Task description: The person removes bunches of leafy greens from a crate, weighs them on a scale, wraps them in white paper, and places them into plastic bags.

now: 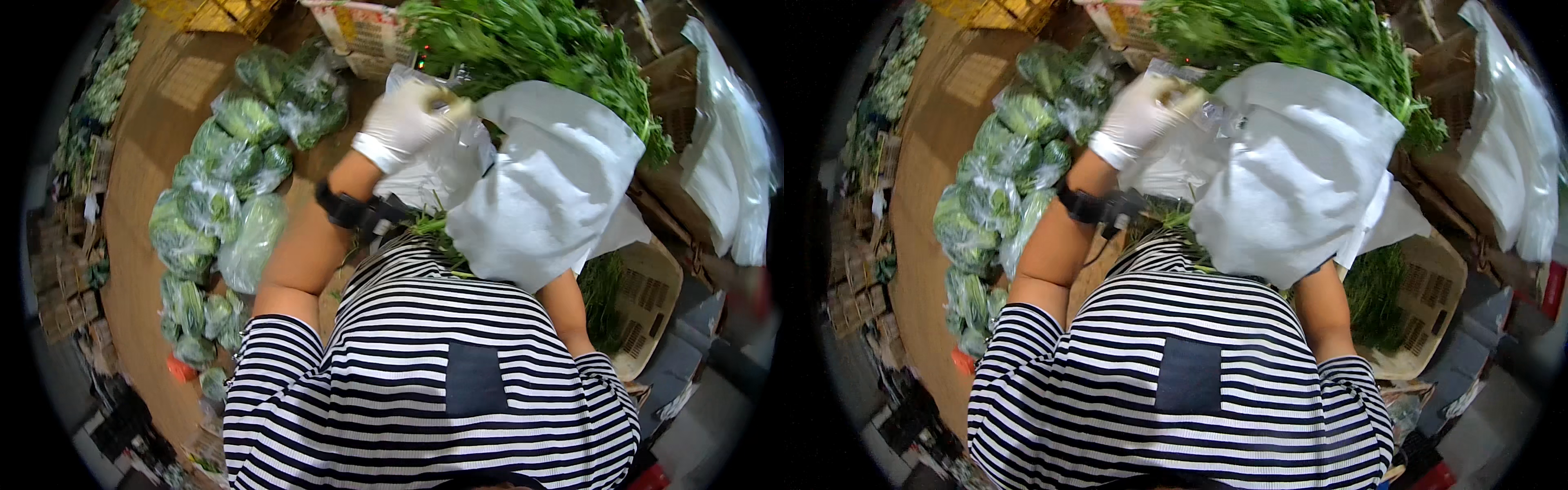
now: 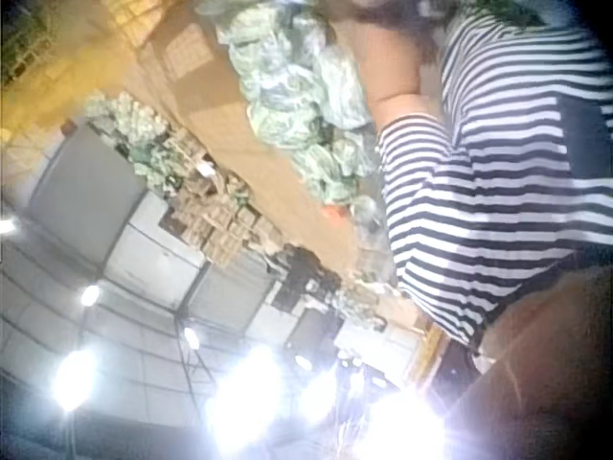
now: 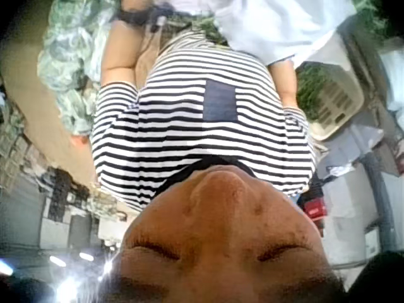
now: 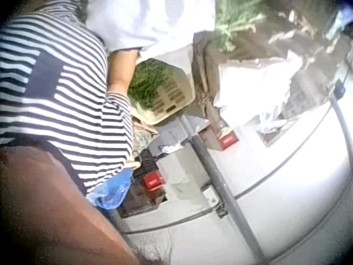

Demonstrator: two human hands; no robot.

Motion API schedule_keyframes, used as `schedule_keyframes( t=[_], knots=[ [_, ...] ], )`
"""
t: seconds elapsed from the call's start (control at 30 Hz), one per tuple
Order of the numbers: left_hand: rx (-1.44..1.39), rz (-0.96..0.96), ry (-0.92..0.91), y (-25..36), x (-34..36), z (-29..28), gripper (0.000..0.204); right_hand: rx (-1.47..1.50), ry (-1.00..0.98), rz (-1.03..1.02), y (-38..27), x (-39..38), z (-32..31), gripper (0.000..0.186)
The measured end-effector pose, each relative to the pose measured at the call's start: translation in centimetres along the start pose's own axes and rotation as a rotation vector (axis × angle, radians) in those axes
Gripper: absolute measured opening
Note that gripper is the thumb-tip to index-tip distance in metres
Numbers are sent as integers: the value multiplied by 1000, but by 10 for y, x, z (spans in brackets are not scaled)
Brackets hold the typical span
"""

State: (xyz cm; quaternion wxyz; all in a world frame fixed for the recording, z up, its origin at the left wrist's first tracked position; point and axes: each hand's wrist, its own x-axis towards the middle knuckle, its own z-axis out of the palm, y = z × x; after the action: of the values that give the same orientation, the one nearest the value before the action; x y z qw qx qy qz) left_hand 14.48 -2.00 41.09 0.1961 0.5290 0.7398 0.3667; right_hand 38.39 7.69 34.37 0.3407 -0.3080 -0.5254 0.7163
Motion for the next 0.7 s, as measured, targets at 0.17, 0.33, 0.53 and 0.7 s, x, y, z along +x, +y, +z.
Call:
schedule_keyframes(
  t=[0.17,0.33,0.53,0.7],
  knots=[
    [84,-11,132,-91,-42,-59,51,5,-21,27,0,9,-9,36],
    [312,-251,-173,-155,-102,-64,35,-4,-43,44,2,9,-20,36],
    [-67,-679,-55,-185,-116,-73,31,-8,-61,20,-5,13,-22,37],
    [-657,-1032,299,-134,-103,-71,31,-7,-71,-19,-12,20,-18,37]
  ],
)
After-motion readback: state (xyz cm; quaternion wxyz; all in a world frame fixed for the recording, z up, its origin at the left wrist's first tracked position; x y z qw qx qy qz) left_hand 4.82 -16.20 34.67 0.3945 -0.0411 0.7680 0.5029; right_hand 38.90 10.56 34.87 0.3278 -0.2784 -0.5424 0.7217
